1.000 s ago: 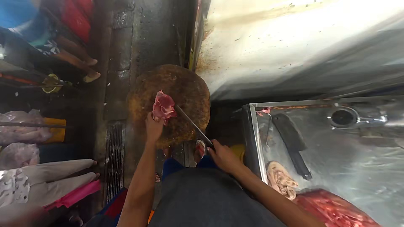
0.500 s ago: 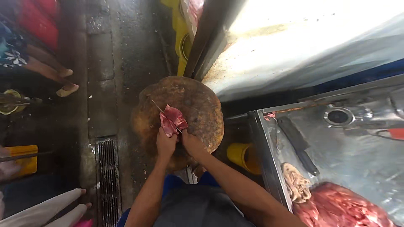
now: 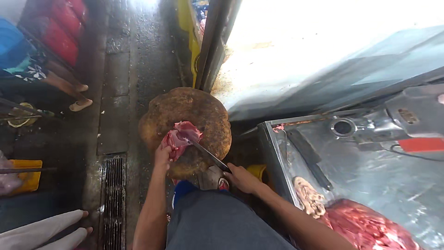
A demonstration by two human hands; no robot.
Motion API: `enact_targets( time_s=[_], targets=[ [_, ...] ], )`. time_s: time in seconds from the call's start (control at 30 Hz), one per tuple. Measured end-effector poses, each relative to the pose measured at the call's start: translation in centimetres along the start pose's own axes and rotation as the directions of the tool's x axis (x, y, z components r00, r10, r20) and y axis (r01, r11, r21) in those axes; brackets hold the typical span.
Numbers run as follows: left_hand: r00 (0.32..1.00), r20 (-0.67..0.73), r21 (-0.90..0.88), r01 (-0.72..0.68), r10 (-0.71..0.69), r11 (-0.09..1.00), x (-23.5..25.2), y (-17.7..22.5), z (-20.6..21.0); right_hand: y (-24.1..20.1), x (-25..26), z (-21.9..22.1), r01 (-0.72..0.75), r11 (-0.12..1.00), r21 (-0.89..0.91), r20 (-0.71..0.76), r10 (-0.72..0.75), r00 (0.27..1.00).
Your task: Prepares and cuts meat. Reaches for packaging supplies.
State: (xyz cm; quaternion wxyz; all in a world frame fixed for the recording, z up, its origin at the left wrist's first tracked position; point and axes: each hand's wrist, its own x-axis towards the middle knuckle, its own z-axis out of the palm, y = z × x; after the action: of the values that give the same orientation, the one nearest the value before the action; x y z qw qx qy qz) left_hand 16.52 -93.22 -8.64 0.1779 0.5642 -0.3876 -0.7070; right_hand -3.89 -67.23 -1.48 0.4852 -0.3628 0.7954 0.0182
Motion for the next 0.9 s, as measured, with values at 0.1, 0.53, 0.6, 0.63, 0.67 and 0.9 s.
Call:
enact_targets(
  time_s=[0.1, 0.53, 0.6, 0.63, 0.67, 0.9],
  targets=[
    [0.997, -0.073, -0.146, 0.026, -0.037, 0.989, -2.7, -1.6, 0.2, 0.7, -1.2, -0.6, 0.035, 0.998, 0.043, -0.083, -0.031, 0.996],
    [0.987, -0.156, -0.247, -0.080, 0.042, 0.966, -3.3, -2.2, 0.0, -7.3, 7.4, 4.9, -0.037, 0.998, -0.058, -0.085, 0.032, 0.996],
    [0.992, -0.106, -0.296, -0.099, 0.071, 0.950, -3.9, -0.7, -1.2, -3.8, 5.0, 5.9, -0.098, 0.993, -0.066, -0.035, 0.096, 0.995],
    [0.993, -0.054, -0.304, -0.117, 0.105, 0.945, -4.3, 0.4, -2.0, -2.3, 3.8, 6.2, -0.107, 0.992, -0.072, -0.012, 0.106, 0.994],
    [0.991, 0.004, -0.308, -0.128, 0.136, 0.943, -4.7, 1.5, -2.7, -1.0, 2.8, 6.1, -0.104, 0.992, -0.076, 0.019, 0.106, 0.994],
    [0.997, 0.048, 0.160, 0.049, -0.057, 0.986, -3.6, -1.9, -4.0, -1.2, 0.6, 2.2, -0.006, 0.998, -0.062, -0.051, 0.003, 0.999]
  ],
)
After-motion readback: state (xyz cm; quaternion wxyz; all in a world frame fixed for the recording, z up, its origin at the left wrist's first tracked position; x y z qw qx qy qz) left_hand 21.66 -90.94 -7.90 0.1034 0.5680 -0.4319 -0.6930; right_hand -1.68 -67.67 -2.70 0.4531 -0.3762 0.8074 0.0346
